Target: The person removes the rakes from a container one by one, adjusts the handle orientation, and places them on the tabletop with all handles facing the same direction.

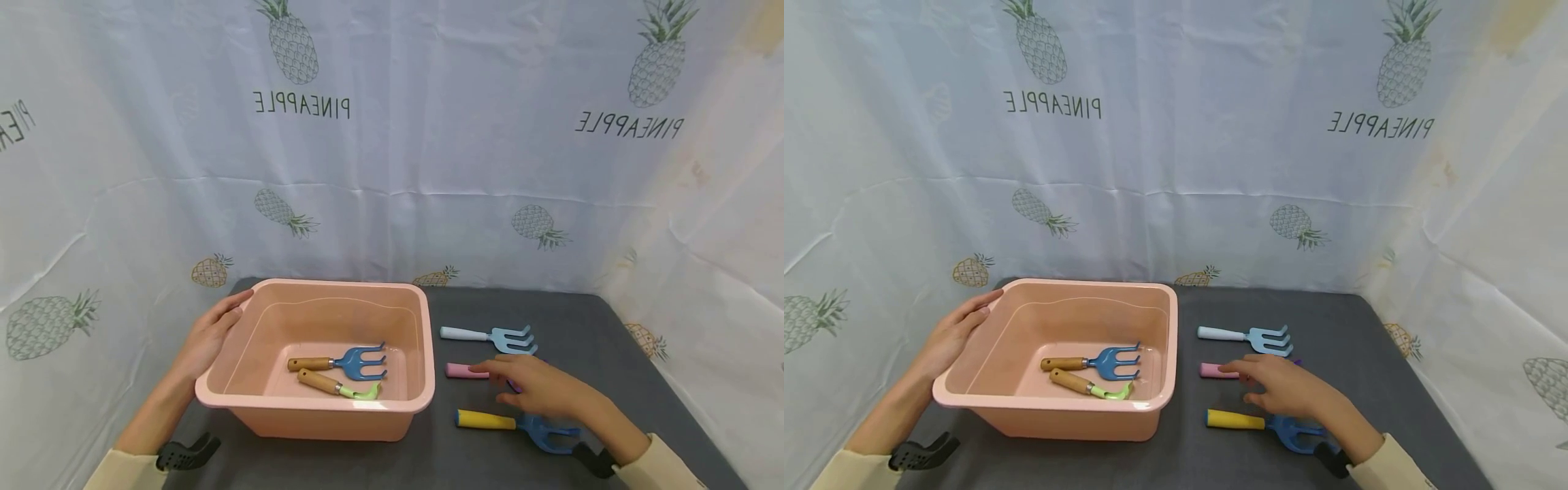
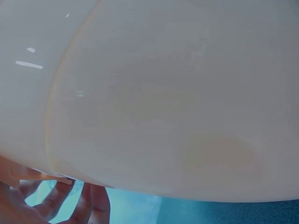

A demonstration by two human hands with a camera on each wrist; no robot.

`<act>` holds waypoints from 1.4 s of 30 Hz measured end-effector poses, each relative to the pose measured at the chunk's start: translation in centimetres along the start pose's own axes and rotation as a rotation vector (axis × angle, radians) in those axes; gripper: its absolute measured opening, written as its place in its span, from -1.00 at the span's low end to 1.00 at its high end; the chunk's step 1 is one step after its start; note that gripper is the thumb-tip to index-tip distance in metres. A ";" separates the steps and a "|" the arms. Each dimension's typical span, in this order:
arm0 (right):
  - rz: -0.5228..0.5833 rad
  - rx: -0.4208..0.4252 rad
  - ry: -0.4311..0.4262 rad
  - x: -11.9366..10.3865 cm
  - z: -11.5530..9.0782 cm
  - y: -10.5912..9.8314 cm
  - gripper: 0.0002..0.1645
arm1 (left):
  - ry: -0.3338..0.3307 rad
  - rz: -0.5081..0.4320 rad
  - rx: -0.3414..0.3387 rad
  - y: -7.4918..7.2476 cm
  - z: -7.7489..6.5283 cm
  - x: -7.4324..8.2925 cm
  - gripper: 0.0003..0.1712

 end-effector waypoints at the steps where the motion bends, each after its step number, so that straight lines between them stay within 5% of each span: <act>1: -0.015 0.015 -0.004 -0.1 0.1 -0.5 -0.33 | 0.003 -0.005 -0.001 0.0 0.0 0.0 -0.32; 10: -0.092 0.094 -0.095 -1.9 2.2 -3.8 -0.39 | 0.012 0.003 0.005 -0.1 0.0 -0.1 -0.33; 22: -0.117 0.079 -0.148 -5.6 6.1 -6.5 -0.36 | 0.019 0.037 0.005 -0.1 -0.1 0.0 -0.32; 42: -0.173 0.079 -0.264 -11.7 11.7 -8.9 -0.46 | 0.014 0.005 -0.001 0.0 -0.1 0.0 -0.32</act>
Point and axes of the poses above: each hand's wrist, its own z-axis towards the middle knuckle, its own y-axis out of the palm, x = y × z, the point moved 10 cm from there along z, towards the middle knuckle, and after that the axes turned 12 degrees about x, right-handed, at the moved point
